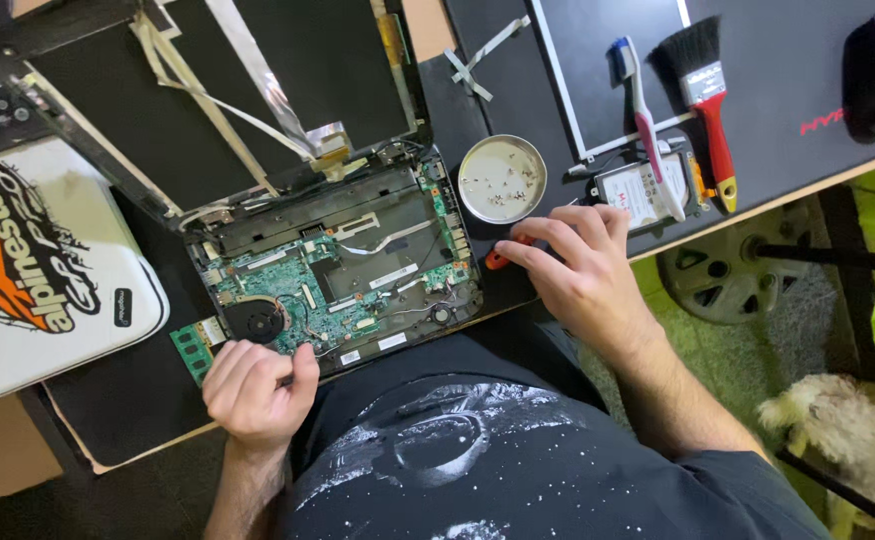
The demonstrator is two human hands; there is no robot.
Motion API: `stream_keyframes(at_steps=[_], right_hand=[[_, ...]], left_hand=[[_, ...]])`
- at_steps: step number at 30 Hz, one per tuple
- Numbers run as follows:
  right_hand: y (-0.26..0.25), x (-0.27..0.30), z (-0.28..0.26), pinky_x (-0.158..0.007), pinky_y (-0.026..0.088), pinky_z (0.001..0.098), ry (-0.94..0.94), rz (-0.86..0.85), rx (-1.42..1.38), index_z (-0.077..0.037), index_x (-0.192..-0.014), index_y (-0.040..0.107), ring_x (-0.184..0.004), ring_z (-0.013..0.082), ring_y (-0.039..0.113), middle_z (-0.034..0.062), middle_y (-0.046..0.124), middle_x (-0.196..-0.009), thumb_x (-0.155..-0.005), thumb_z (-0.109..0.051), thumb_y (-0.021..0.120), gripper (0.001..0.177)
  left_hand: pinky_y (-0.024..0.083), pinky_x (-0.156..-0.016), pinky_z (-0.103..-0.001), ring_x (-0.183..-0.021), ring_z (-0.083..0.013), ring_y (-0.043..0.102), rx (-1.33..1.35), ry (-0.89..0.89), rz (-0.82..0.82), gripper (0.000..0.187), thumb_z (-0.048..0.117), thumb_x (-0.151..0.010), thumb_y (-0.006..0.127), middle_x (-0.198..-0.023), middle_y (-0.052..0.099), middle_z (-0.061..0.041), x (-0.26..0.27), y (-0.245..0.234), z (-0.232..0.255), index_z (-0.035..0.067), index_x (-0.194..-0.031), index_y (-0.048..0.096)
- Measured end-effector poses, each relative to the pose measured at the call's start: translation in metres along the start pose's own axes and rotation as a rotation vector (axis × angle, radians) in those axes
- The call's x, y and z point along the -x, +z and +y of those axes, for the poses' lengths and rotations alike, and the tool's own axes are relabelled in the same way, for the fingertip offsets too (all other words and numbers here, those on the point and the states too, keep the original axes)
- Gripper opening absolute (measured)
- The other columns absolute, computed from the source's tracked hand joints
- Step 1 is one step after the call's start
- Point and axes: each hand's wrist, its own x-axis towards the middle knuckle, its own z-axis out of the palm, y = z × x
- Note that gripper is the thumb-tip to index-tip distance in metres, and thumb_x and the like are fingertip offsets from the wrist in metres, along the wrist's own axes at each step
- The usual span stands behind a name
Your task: The person uses a screwdriver to remove screws from the internal components of a disassembled laptop. They then use their hands to disconnect a ribbon cable and remove a small circuit board from the motherboard.
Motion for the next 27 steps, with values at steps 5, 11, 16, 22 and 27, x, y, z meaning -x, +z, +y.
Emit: stream_keyframes(at_steps=[5, 11, 16, 22, 27], right_hand=[[0.01, 0.011, -0.005, -0.092, 0.052, 0.046, 0.006, 0.088, -0.175, -0.012, -0.131, 0.086, -0.104, 0.0306, 0.07, 0.0079, 0.079, -0.127, -0.114, 0.012, 0.078, 0.031], [0.03, 0.036, -0.014, -0.065, 0.05, 0.0387, 0.001, 0.108, -0.373, -0.005, -0.114, 0.087, -0.067, 0.0232, 0.06, 0.0072, 0.07, -0.086, -0.115, 0.003, 0.085, 0.008], [0.043, 0.033, -0.024, -0.063, 0.044, 0.0387, -0.067, 0.073, -0.385, -0.005, -0.111, 0.086, -0.059, 0.0216, 0.045, 0.0014, 0.058, -0.073, -0.116, 0.001, 0.092, 0.01], [0.045, -0.01, -0.041, -0.06, 0.04, 0.0368, -0.183, -0.013, -0.56, -0.001, -0.112, 0.075, -0.058, 0.0205, 0.048, 0.0051, 0.065, -0.073, -0.115, 0.012, 0.085, 0.016], [0.048, -0.037, -0.056, -0.062, 0.045, 0.0383, -0.273, -0.064, -0.589, 0.001, -0.087, 0.068, -0.063, 0.0251, 0.061, 0.012, 0.069, -0.079, -0.119, -0.005, 0.071, 0.033]], left_hand=[[0.026, -0.06, -0.047, -0.057, -0.0318, 0.038, 0.051, 0.008, -0.025, 0.048, 0.013, -0.117, 0.074, -0.066, 0.046, -0.011, -0.01, 0.0, 0.003, 0.005, -0.076, 0.05], [0.029, -0.062, -0.048, -0.059, -0.032, 0.037, 0.066, 0.038, -0.073, 0.056, 0.02, -0.122, 0.069, -0.067, 0.041, -0.008, -0.014, -0.005, 0.005, 0.011, -0.074, 0.044], [0.031, -0.062, -0.045, -0.06, -0.0269, 0.041, 0.042, 0.073, -0.032, 0.057, 0.02, -0.126, 0.067, -0.069, 0.048, -0.007, -0.007, -0.009, 0.005, 0.011, -0.074, 0.046], [0.03, -0.062, -0.043, -0.062, -0.0285, 0.04, 0.186, 0.094, 0.095, 0.064, 0.045, -0.128, 0.058, -0.073, 0.044, -0.008, 0.014, -0.007, -0.007, 0.01, -0.077, 0.04], [0.05, -0.091, -0.053, -0.096, -0.0382, 0.07, 0.039, -0.318, 0.086, 0.012, 0.006, -0.122, 0.063, -0.108, 0.078, -0.014, 0.027, -0.049, -0.027, 0.006, -0.115, 0.073]])
